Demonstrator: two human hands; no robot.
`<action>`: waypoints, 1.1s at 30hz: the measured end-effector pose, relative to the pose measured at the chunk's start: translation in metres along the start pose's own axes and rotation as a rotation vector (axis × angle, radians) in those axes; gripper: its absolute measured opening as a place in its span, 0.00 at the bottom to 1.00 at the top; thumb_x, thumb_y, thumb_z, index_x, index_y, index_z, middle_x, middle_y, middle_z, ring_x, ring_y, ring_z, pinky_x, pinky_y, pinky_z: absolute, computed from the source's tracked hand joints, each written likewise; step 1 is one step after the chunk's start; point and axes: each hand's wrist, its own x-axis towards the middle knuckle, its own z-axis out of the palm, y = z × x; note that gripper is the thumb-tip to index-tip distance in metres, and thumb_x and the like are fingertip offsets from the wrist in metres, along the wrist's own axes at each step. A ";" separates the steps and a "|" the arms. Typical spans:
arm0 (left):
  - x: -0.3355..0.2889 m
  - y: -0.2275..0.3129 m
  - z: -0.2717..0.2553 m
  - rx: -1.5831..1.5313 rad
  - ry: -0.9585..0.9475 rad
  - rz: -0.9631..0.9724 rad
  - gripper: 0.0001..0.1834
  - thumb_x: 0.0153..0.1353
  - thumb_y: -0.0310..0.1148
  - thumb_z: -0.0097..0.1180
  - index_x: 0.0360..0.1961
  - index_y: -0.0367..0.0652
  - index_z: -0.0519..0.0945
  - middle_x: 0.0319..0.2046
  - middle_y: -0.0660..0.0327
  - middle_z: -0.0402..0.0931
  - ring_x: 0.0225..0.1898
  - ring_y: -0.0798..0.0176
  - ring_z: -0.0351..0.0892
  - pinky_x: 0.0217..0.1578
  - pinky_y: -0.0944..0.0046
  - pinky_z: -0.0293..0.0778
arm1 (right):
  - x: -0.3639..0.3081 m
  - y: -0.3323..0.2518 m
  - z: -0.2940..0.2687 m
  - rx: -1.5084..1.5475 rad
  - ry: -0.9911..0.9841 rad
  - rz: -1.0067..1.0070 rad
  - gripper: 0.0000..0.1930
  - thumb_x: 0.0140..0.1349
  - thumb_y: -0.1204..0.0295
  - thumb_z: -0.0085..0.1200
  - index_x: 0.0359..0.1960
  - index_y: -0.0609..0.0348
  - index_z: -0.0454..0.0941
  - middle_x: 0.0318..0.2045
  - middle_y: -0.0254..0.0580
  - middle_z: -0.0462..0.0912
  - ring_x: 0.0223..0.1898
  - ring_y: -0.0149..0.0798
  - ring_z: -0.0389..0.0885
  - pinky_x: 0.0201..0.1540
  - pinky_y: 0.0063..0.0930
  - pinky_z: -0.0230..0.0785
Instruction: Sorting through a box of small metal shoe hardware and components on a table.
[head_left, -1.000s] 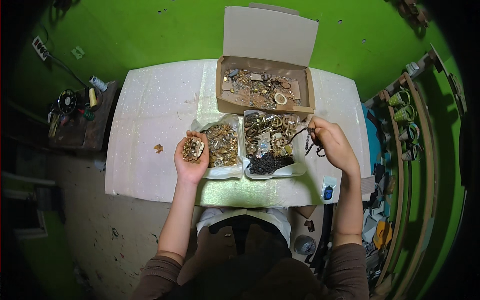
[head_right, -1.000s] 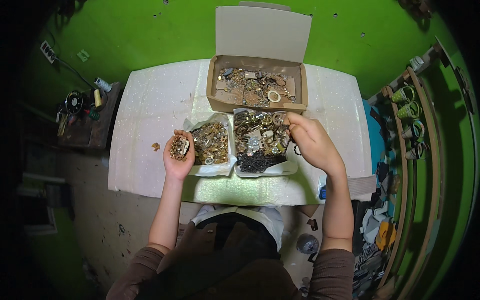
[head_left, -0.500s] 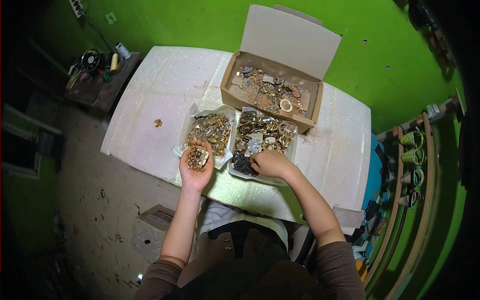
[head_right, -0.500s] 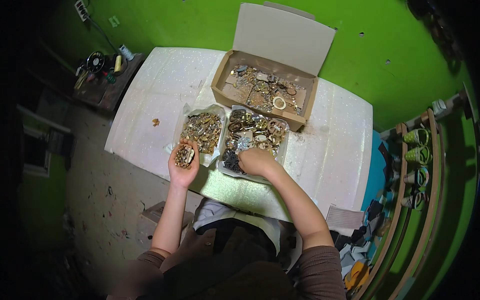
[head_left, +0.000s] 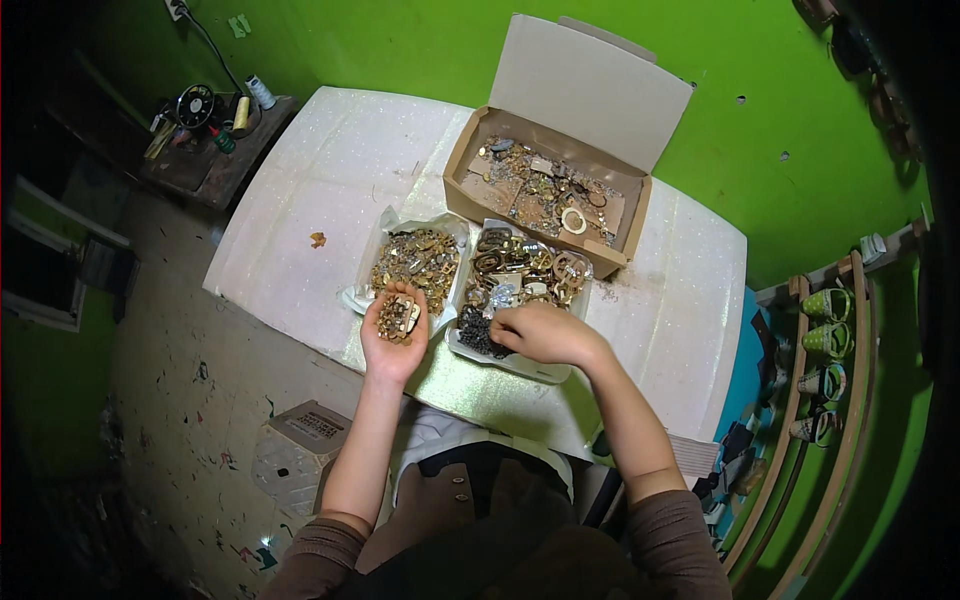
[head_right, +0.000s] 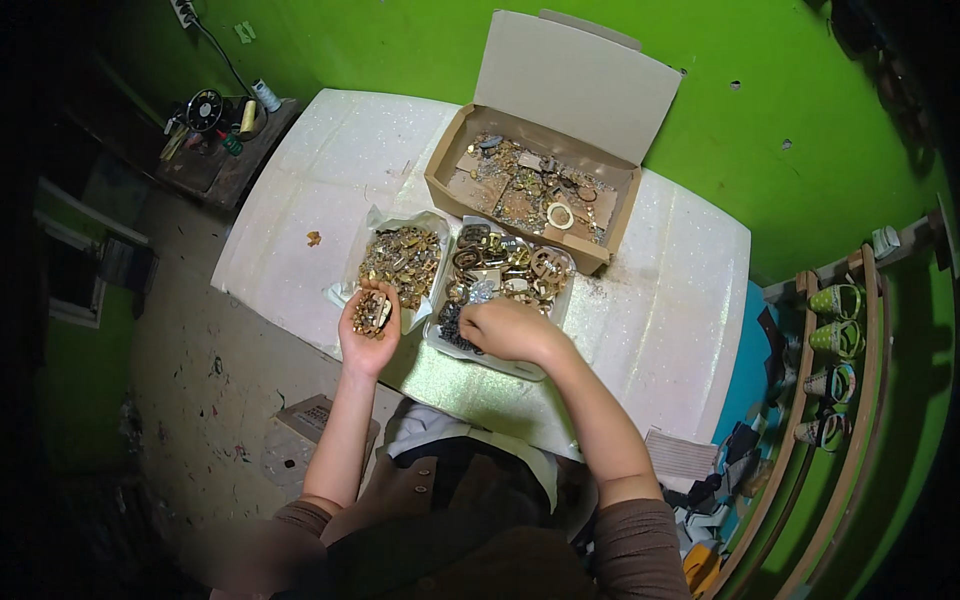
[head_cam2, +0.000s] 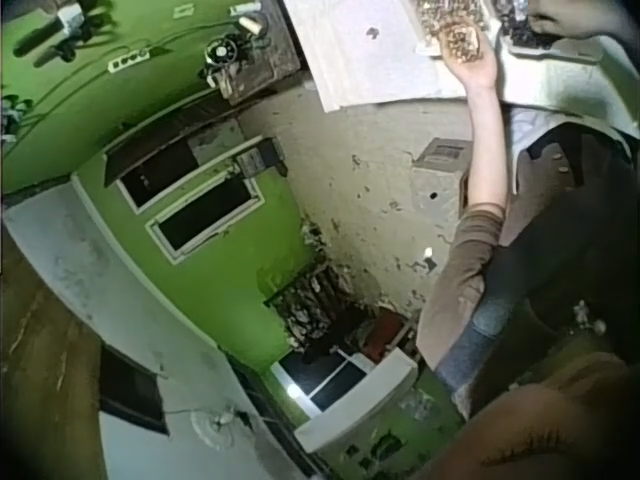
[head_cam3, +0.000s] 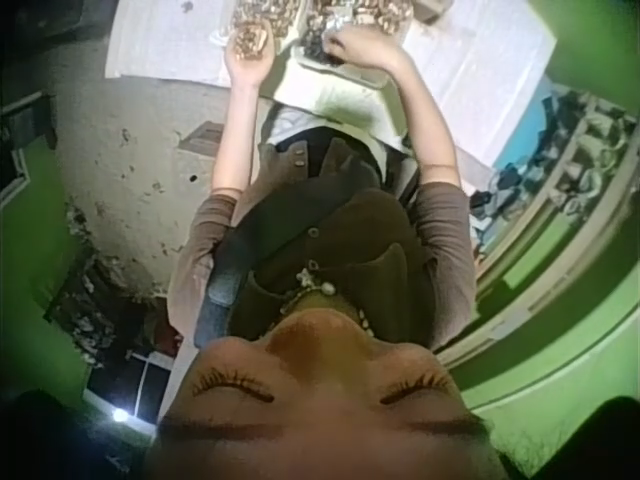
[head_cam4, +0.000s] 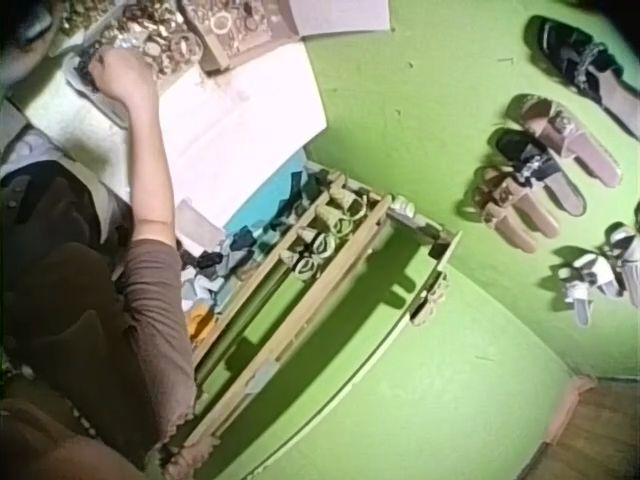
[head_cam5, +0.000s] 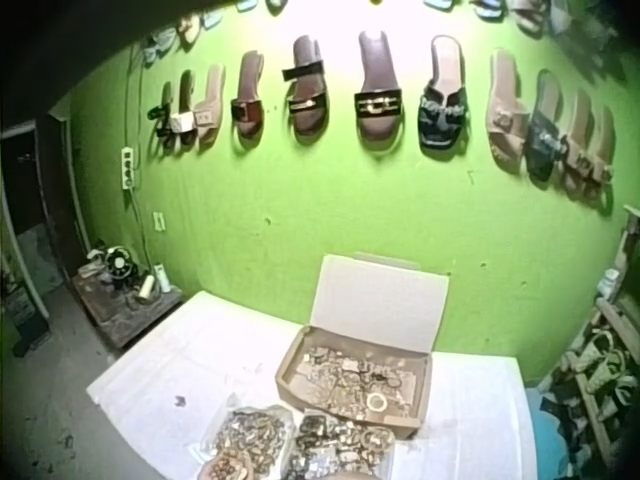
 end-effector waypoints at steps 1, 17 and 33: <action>0.001 0.000 -0.001 0.000 -0.001 0.004 0.08 0.56 0.27 0.42 0.33 0.37 0.73 0.32 0.57 0.74 0.40 0.61 0.73 0.51 0.61 0.66 | 0.007 -0.002 0.004 0.036 0.014 -0.026 0.10 0.56 0.66 0.45 0.31 0.58 0.74 0.26 0.48 0.77 0.29 0.48 0.76 0.34 0.35 0.67; -0.009 -0.002 0.006 -0.029 0.026 -0.025 0.06 0.54 0.25 0.44 0.32 0.36 0.73 0.31 0.56 0.73 0.38 0.61 0.72 0.50 0.61 0.67 | -0.007 0.028 0.019 0.158 0.236 0.023 0.14 0.52 0.77 0.45 0.42 0.62 0.72 0.39 0.52 0.75 0.41 0.49 0.73 0.47 0.33 0.64; 0.022 -0.012 0.001 0.350 0.111 -0.291 0.10 0.58 0.31 0.39 0.34 0.42 0.73 0.33 0.60 0.74 0.35 0.64 0.73 0.38 0.64 0.69 | 0.024 -0.045 0.029 -0.096 0.597 -0.192 0.11 0.49 0.71 0.52 0.37 0.56 0.74 0.35 0.41 0.72 0.39 0.43 0.72 0.41 0.32 0.67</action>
